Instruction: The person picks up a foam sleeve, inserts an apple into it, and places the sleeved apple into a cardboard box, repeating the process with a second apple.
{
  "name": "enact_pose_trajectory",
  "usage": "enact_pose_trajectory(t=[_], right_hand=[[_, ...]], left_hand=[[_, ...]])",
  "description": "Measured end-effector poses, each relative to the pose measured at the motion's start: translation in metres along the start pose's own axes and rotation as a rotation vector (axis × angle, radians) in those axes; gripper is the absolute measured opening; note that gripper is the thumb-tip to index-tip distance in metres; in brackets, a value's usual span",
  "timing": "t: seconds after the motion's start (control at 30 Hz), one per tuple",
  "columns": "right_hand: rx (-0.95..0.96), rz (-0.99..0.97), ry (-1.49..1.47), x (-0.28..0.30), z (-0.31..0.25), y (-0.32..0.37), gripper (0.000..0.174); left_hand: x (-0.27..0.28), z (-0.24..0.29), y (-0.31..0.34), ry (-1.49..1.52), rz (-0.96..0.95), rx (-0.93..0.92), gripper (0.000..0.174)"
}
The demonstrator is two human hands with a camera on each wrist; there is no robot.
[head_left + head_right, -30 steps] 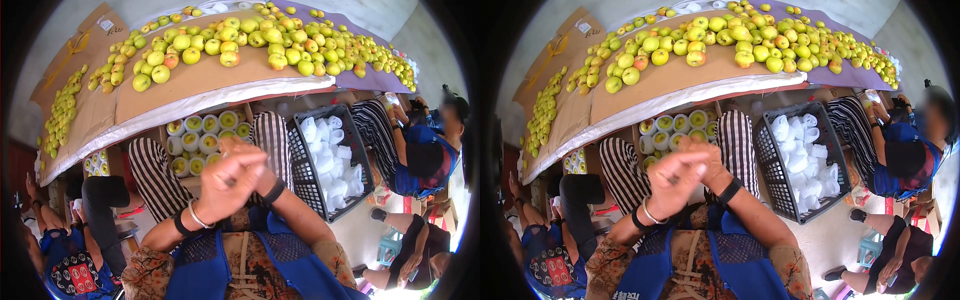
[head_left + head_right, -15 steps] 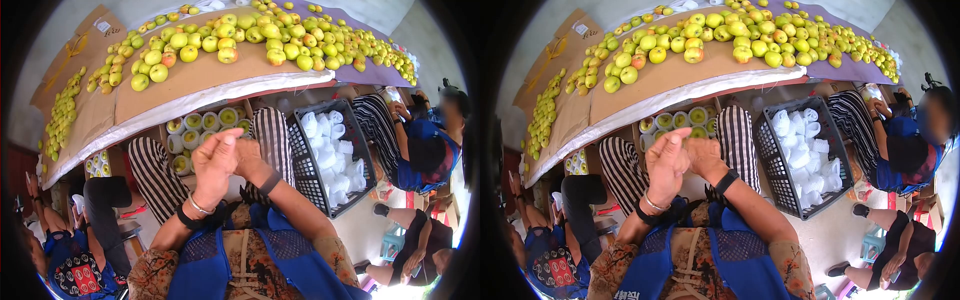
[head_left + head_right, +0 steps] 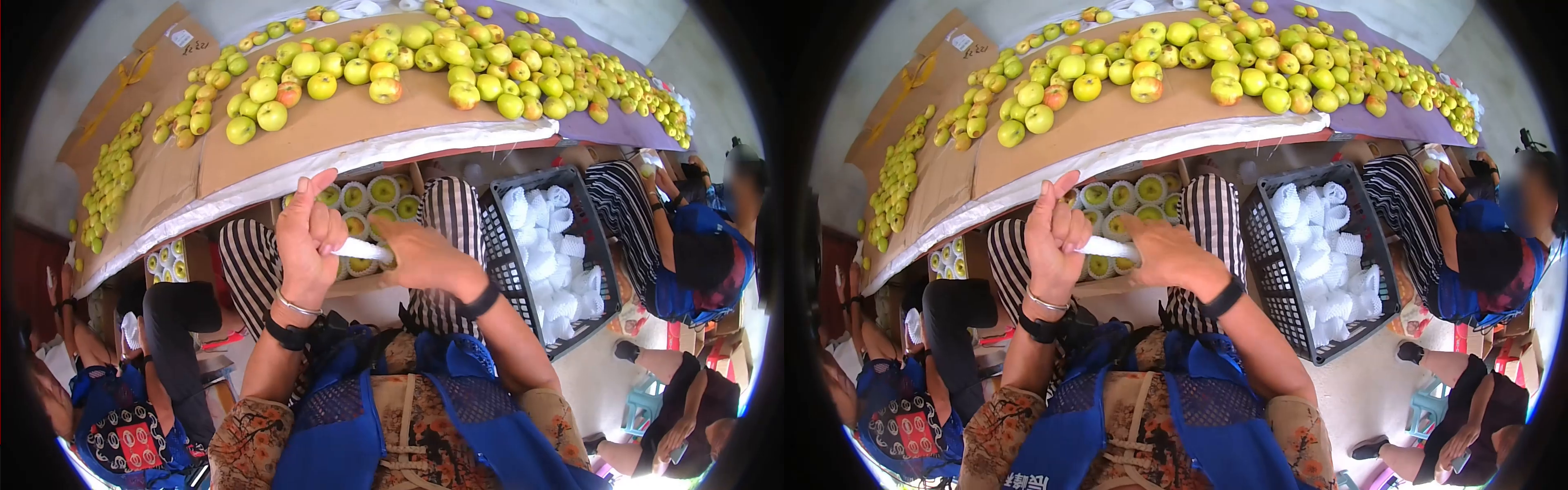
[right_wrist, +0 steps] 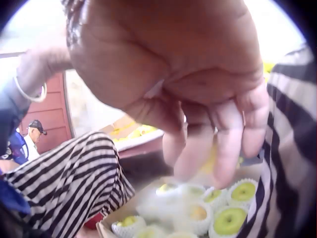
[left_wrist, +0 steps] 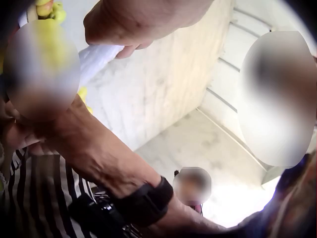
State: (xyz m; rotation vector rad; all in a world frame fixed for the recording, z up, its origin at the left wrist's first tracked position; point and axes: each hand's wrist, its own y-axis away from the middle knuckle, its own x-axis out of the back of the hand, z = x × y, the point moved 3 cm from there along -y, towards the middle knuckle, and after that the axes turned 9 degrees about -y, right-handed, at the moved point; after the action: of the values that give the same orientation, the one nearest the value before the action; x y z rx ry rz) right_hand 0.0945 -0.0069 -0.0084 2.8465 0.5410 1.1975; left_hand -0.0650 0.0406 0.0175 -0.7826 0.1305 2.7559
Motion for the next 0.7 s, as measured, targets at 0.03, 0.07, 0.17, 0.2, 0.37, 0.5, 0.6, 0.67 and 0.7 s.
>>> enact_pose_trajectory(t=[0.03, 0.07, 0.17, 0.2, 0.37, 0.5, 0.6, 0.67, 0.7], right_hand=[[0.029, 0.004, -0.016, 0.014, -0.012, 0.008, 0.085], [0.054, 0.011, -0.031, 0.019, -0.019, 0.013, 0.090], [0.068, 0.072, -0.196, 0.009, -0.025, 0.012, 0.090], [0.049, 0.072, -0.259, 0.006, -0.033, 0.009, 0.088], [0.010, 0.116, -0.617, -0.028, -0.031, 0.003, 0.054], [0.174, 0.320, -0.349, -0.031, -0.035, 0.004, 0.039], [0.279, 0.388, -0.264, -0.021, -0.045, 0.010, 0.032], [0.314, 0.365, -0.269, -0.018, -0.046, 0.015, 0.032], [0.313, 0.338, -0.272, -0.016, -0.048, 0.018, 0.032]], left_hand=[[0.002, 0.004, -0.001, 0.013, 0.004, 0.003, 0.046], [0.003, 0.006, -0.002, 0.028, 0.005, 0.008, 0.046], [-0.005, -0.009, 0.007, 0.005, -0.059, -0.017, 0.043], [-0.011, -0.013, 0.012, -0.007, -0.082, -0.041, 0.042], [-0.024, -0.005, 0.029, -0.224, -0.119, -0.114, 0.032], [-0.026, 0.002, 0.033, -0.034, -0.121, -0.138, 0.032], [-0.025, 0.009, 0.030, 0.170, -0.187, 0.045, 0.034], [-0.025, 0.012, 0.031, 0.207, -0.282, 0.153, 0.037], [-0.024, 0.013, 0.031, 0.209, -0.311, 0.212, 0.037]])
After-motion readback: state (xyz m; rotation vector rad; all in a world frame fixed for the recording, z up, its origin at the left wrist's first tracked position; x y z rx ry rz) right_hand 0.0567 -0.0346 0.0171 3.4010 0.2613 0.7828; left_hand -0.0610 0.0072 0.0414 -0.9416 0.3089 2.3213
